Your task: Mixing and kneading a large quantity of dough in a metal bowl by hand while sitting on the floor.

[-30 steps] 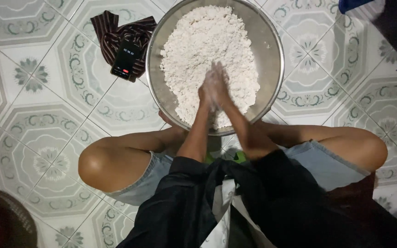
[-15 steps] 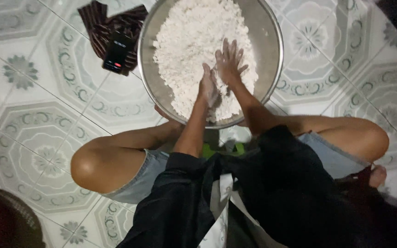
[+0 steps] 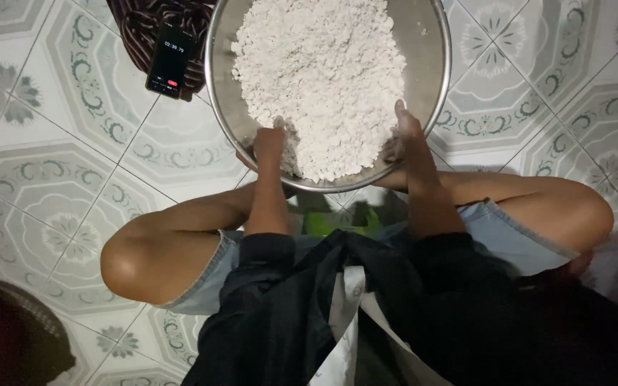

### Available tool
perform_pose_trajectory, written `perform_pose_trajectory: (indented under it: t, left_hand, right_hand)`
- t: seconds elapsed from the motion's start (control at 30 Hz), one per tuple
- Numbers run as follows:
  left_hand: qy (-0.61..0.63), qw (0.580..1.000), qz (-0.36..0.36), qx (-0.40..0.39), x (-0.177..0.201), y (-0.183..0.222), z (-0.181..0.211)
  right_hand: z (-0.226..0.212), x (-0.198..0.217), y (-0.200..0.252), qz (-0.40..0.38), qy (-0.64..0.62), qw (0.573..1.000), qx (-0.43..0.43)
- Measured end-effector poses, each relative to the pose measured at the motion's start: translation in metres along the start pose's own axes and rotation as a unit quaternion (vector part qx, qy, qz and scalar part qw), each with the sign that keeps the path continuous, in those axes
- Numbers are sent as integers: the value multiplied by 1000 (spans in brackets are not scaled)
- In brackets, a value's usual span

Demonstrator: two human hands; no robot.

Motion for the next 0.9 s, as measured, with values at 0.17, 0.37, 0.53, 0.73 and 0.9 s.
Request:
perform_pose_trajectory:
  t: [0.17,0.37,0.53,0.73,0.9]
  left_hand:
    - [-10,996,-91,-5,28,54,15]
    - [205,968,-132,54,40,125,49]
    - [273,946,-149,90,31,128,49]
    - [301,923,-233,58,28,141,86]
    - [304,917,-259,12,23,142,94]
  right_hand:
    - [43,-26,-88,-186,-318,922,-121]
    - [39,-37,-65,-143,-346,926,-41]
    - [23,-78,-93,-137,-48,970,197]
    - [36,-109,-124,-217,-580,779,-102]
    - [167,-120,-296,-291,-593,751,-16]
Point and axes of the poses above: each hand's wrist, its own y-axis away from the middle knuckle, its own x-axis out of the back of the hand, z = x × y, the point moved 6 cm from there along -y, towards the middle knuckle, and after that the axes turned 10 degrees about -y, right-handed, at the moved point
